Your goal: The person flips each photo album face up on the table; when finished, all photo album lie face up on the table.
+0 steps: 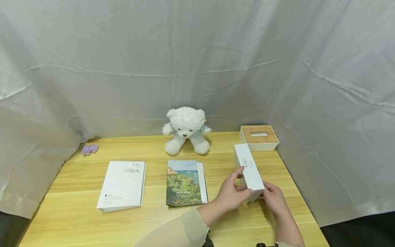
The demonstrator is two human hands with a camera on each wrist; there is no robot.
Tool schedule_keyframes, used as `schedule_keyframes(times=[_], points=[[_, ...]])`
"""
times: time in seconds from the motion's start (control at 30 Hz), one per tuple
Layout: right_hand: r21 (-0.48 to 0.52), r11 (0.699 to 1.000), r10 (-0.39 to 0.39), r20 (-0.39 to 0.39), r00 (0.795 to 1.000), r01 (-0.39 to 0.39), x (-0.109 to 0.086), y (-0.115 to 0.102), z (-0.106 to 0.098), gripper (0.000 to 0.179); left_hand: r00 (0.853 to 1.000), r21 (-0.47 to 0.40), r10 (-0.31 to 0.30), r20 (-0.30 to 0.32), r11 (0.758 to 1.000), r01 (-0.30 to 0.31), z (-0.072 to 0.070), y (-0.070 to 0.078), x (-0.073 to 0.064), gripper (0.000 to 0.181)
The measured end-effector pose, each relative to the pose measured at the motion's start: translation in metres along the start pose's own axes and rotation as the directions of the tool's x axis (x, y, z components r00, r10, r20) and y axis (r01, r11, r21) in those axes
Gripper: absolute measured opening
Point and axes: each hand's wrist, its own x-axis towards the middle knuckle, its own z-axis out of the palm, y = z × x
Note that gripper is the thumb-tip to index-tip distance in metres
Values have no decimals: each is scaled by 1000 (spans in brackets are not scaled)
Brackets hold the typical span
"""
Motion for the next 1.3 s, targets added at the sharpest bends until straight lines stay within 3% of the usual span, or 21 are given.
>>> schedule_keyframes(times=[0.53, 0.77, 0.97, 1.17, 1.3], points=[[-123, 992, -23, -15, 1000, 21, 10, 4, 9, 49, 998, -80, -64, -20, 995, 62, -6, -3, -4, 86], [-146, 989, 20, -3, 1000, -20, 9, 1, 10, 65, 998, -21, -62, -33, 998, 62, -11, -11, -7, 80], [-174, 985, 6, -9, 1000, -7, 9, 1, 11, 67, 1000, 56, -11, -26, 998, 13, -15, -17, -7, 78], [-188, 982, -17, -9, 1000, 15, 8, 2, 10, 65, 999, 205, 35, -9, 978, -32, -16, -20, -5, 78], [-209, 978, -24, -14, 1000, 21, 9, 2, 11, 65, 998, 253, 44, -46, 967, -31, -17, -21, -3, 76]])
